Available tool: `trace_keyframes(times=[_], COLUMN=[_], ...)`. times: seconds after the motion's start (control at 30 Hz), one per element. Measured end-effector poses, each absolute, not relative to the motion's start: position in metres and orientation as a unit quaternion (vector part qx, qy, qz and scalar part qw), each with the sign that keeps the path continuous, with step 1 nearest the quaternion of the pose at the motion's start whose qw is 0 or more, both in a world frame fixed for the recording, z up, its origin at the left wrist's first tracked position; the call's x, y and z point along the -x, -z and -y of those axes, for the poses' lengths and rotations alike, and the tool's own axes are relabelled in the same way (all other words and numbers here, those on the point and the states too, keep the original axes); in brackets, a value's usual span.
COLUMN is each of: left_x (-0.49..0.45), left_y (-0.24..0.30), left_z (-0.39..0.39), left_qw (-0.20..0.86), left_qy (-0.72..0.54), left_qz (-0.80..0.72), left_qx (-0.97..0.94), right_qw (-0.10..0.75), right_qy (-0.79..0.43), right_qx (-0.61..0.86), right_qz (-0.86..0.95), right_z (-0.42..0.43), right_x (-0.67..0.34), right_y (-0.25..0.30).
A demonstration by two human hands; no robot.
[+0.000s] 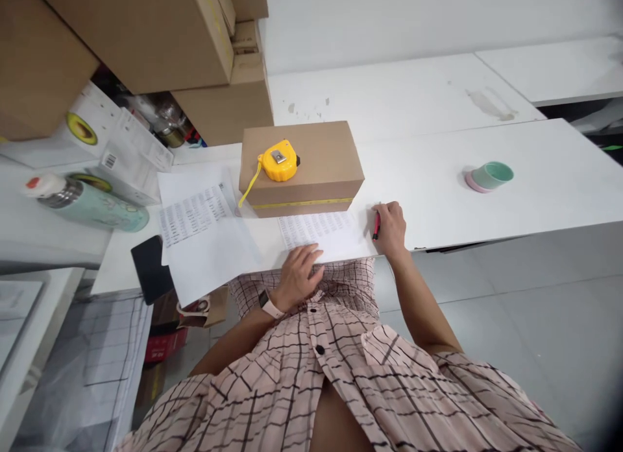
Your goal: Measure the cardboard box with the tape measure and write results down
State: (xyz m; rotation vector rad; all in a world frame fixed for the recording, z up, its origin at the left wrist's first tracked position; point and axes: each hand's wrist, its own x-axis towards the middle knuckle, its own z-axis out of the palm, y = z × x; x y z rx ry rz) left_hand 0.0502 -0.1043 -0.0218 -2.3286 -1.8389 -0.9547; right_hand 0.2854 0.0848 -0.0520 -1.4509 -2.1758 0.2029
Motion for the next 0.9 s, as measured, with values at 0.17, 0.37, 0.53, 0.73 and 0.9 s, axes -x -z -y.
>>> trace_keyframes(times=[0.17,0.37,0.53,0.73,0.9], left_x=[0.004,0.044,0.011,-0.010,0.007], left_y=[-0.057,-0.093,-0.098,-0.103,-0.110], left_z=[0.049,-0.025,0.002,0.043,0.043], left_qw=[0.148,0.068,-0.206,-0.425,-0.442], left_qy=[0.420,0.404,0.530,0.525,0.498], left_qz=[0.636,0.677,0.561,0.480,0.512], left_qx=[0.630,0.611,0.602,0.560,0.543], right_qw=[0.235,0.332,0.533,0.397,0.358], right_qy=[-0.027,-0.047,-0.240,-0.727,-0.769], right_qx=[0.544,0.555,0.486,0.265,0.267], right_qz=[0.805,0.761,0.650,0.494,0.457], right_z=[-0.091,-0.088,-0.054,-0.021,-0.031], right_x=[-0.281,-0.278,-0.254,-0.213,-0.199], right_y=[0.060,0.057,-0.004,-0.081,-0.095])
